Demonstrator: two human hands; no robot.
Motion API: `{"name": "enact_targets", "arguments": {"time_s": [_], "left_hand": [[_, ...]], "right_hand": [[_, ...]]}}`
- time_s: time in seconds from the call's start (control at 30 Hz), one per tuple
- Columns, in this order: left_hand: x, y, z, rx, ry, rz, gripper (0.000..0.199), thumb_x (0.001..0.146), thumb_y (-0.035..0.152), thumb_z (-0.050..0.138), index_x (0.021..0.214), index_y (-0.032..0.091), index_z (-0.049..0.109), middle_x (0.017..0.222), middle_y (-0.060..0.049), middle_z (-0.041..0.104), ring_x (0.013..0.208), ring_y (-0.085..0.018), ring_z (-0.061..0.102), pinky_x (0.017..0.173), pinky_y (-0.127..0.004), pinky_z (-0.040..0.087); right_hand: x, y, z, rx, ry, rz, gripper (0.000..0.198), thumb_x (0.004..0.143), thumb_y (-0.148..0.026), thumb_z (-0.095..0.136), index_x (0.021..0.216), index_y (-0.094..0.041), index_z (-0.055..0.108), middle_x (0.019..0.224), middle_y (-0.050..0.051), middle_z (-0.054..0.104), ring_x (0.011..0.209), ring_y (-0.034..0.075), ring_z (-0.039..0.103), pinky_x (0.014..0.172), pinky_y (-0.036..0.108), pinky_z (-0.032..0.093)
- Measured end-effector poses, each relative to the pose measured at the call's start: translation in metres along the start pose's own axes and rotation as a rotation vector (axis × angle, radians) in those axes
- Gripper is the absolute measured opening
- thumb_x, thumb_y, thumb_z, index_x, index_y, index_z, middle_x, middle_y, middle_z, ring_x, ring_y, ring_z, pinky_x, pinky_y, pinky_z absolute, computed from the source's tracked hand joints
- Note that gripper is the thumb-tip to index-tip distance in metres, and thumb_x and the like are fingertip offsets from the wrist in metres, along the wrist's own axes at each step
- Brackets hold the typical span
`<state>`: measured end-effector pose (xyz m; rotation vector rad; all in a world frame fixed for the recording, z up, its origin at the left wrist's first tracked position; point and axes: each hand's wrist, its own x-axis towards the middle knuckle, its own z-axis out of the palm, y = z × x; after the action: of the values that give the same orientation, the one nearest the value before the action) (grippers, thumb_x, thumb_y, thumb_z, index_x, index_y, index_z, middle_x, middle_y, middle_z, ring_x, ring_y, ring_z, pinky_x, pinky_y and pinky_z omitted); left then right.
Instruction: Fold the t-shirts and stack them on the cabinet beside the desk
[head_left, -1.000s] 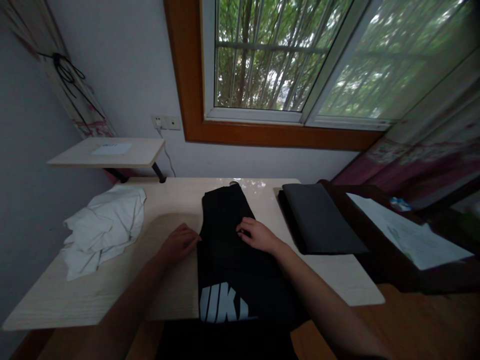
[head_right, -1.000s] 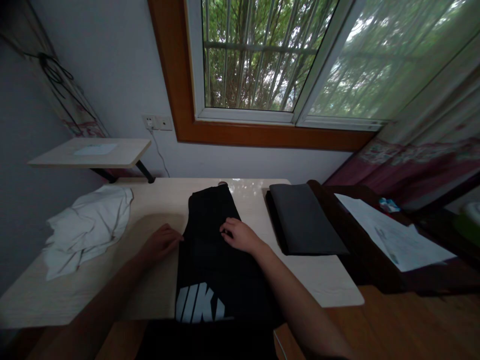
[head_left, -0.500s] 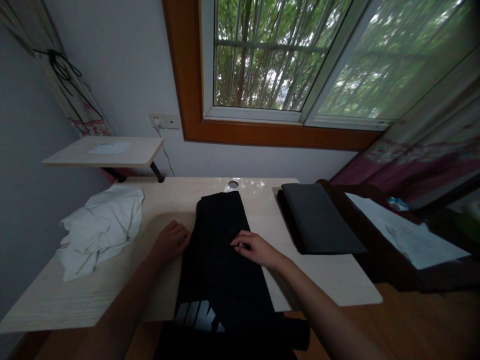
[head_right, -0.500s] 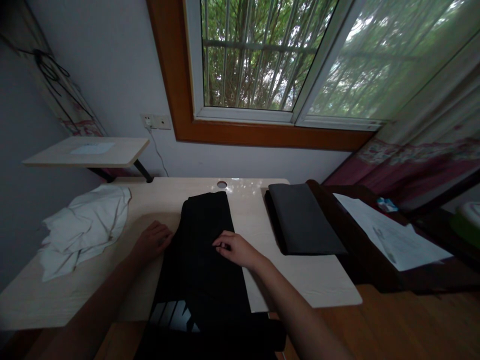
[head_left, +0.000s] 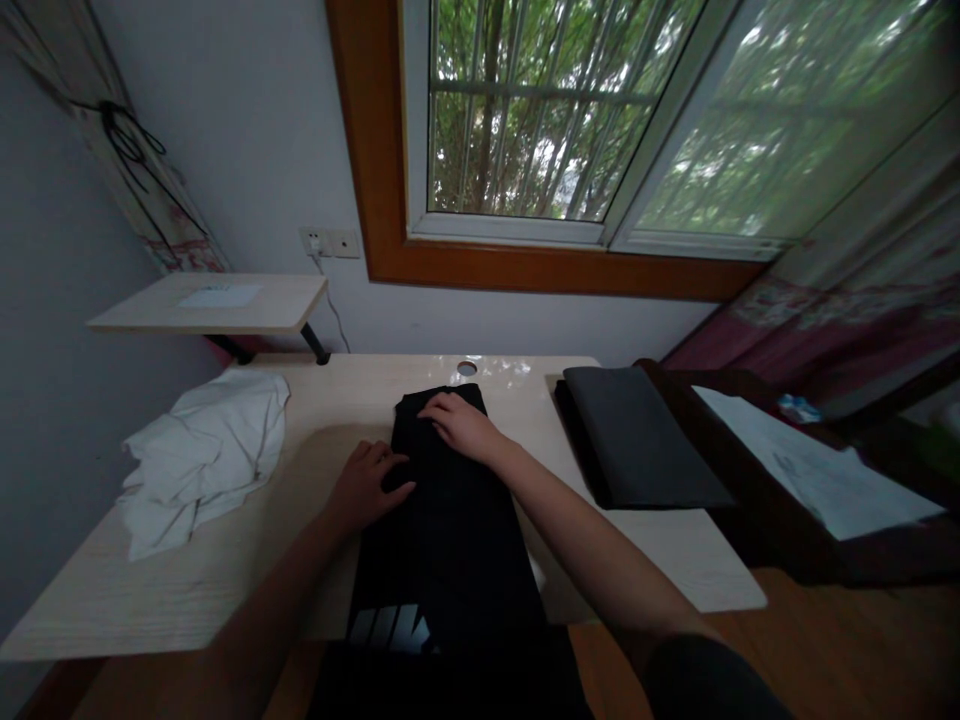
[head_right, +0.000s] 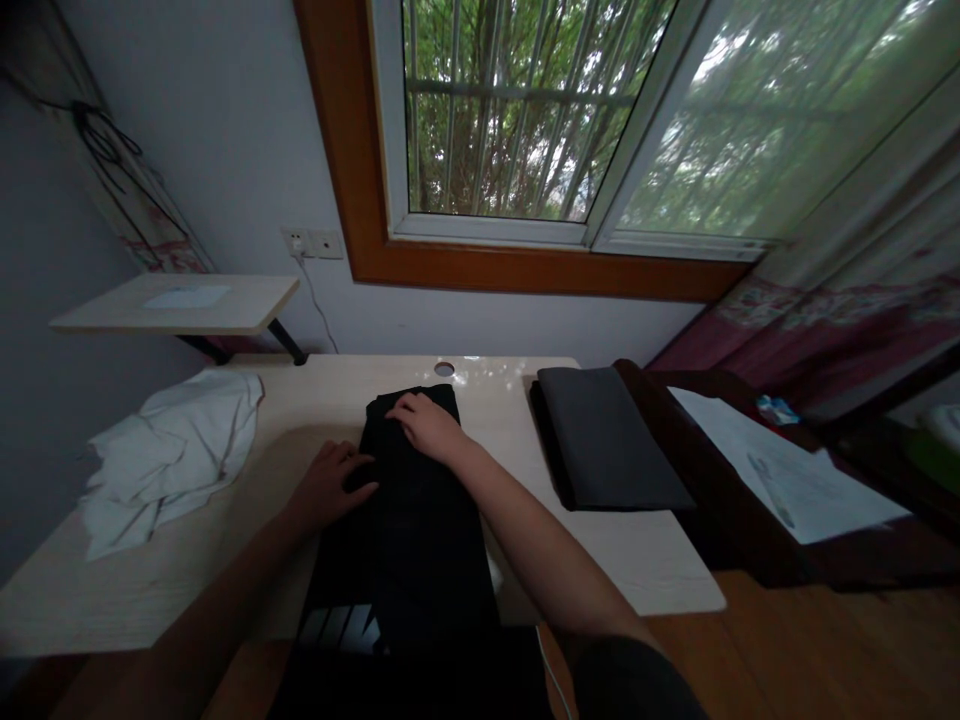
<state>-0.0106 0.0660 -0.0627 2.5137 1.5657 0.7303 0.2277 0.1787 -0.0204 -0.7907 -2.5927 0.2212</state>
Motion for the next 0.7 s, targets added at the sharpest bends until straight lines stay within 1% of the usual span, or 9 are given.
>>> {"name": "enact_targets", "arguments": {"time_s": [0.07,0.13,0.23,0.3,0.37,0.47,0.57,0.63,0.7], "left_hand": [[-0.001,0.001,0.002,0.008,-0.019,0.006,0.043,0.086,0.05,0.066,0.12,0.024,0.07,0.106,-0.01,0.063,0.103,-0.029,0.052,0.094,-0.047,0.046],[-0.002,0.001,0.002,0.001,-0.028,0.007,0.043,0.086,0.048,0.067,0.122,0.024,0.069,0.107,-0.01,0.063,0.104,-0.029,0.052,0.095,-0.047,0.046],[-0.003,0.002,-0.001,-0.027,-0.027,0.001,0.042,0.086,0.045,0.067,0.122,0.024,0.068,0.108,-0.01,0.064,0.105,-0.029,0.052,0.096,-0.046,0.046],[-0.003,0.003,-0.003,-0.047,-0.031,-0.002,0.04,0.087,0.044,0.066,0.12,0.023,0.068,0.109,-0.01,0.064,0.106,-0.029,0.052,0.096,-0.046,0.046],[-0.002,0.004,-0.004,-0.061,-0.038,-0.012,0.037,0.087,0.043,0.066,0.118,0.023,0.068,0.109,-0.01,0.065,0.106,-0.029,0.052,0.096,-0.046,0.045],[-0.001,0.004,-0.004,-0.08,-0.034,-0.033,0.031,0.085,0.041,0.068,0.11,0.023,0.067,0.108,-0.009,0.065,0.106,-0.029,0.053,0.095,-0.046,0.045],[0.0,0.005,-0.005,-0.1,-0.036,-0.048,0.024,0.082,0.04,0.07,0.097,0.022,0.065,0.102,-0.008,0.065,0.101,-0.029,0.053,0.09,-0.045,0.046],[0.0,0.006,-0.006,-0.119,-0.042,-0.061,0.02,0.082,0.038,0.069,0.091,0.022,0.063,0.1,-0.008,0.064,0.099,-0.028,0.053,0.088,-0.043,0.046],[-0.001,0.007,-0.006,-0.154,-0.057,-0.083,0.015,0.082,0.034,0.068,0.086,0.022,0.061,0.098,-0.007,0.064,0.098,-0.027,0.053,0.088,-0.042,0.046]], "right_hand": [[0.021,0.002,0.004,-0.079,-0.024,-0.056,0.049,0.094,-0.007,0.054,0.137,-0.027,0.06,0.135,0.009,0.057,0.12,0.023,0.051,0.102,0.04,0.047],[0.036,0.003,0.008,-0.143,-0.054,-0.108,0.049,0.096,-0.009,0.053,0.139,-0.031,0.058,0.145,0.007,0.051,0.128,0.024,0.046,0.105,0.042,0.045],[0.051,0.004,0.011,-0.187,-0.097,-0.165,0.032,0.099,-0.017,0.056,0.125,-0.03,0.068,0.149,0.006,0.049,0.135,0.027,0.04,0.108,0.047,0.042],[0.056,0.006,0.01,-0.172,-0.111,-0.18,0.021,0.098,-0.022,0.059,0.114,-0.027,0.072,0.148,0.005,0.051,0.137,0.028,0.039,0.109,0.049,0.04],[0.059,0.007,0.007,-0.148,-0.119,-0.188,0.018,0.098,-0.022,0.06,0.109,-0.026,0.073,0.147,0.005,0.053,0.138,0.028,0.039,0.109,0.048,0.04],[0.063,0.012,0.0,-0.11,-0.121,-0.197,0.018,0.097,-0.019,0.061,0.109,-0.025,0.073,0.144,0.006,0.056,0.136,0.028,0.041,0.108,0.048,0.041],[0.067,0.02,-0.008,-0.05,-0.103,-0.195,0.019,0.094,-0.017,0.063,0.11,-0.022,0.072,0.14,0.01,0.058,0.133,0.028,0.044,0.108,0.048,0.042],[0.07,0.027,-0.01,0.002,-0.109,-0.184,0.02,0.091,-0.016,0.066,0.109,-0.02,0.071,0.134,0.012,0.061,0.129,0.027,0.049,0.108,0.046,0.042],[0.072,0.034,-0.009,0.073,-0.143,-0.147,0.018,0.089,-0.015,0.068,0.106,-0.019,0.071,0.123,0.011,0.067,0.12,0.025,0.055,0.107,0.044,0.042]]}}
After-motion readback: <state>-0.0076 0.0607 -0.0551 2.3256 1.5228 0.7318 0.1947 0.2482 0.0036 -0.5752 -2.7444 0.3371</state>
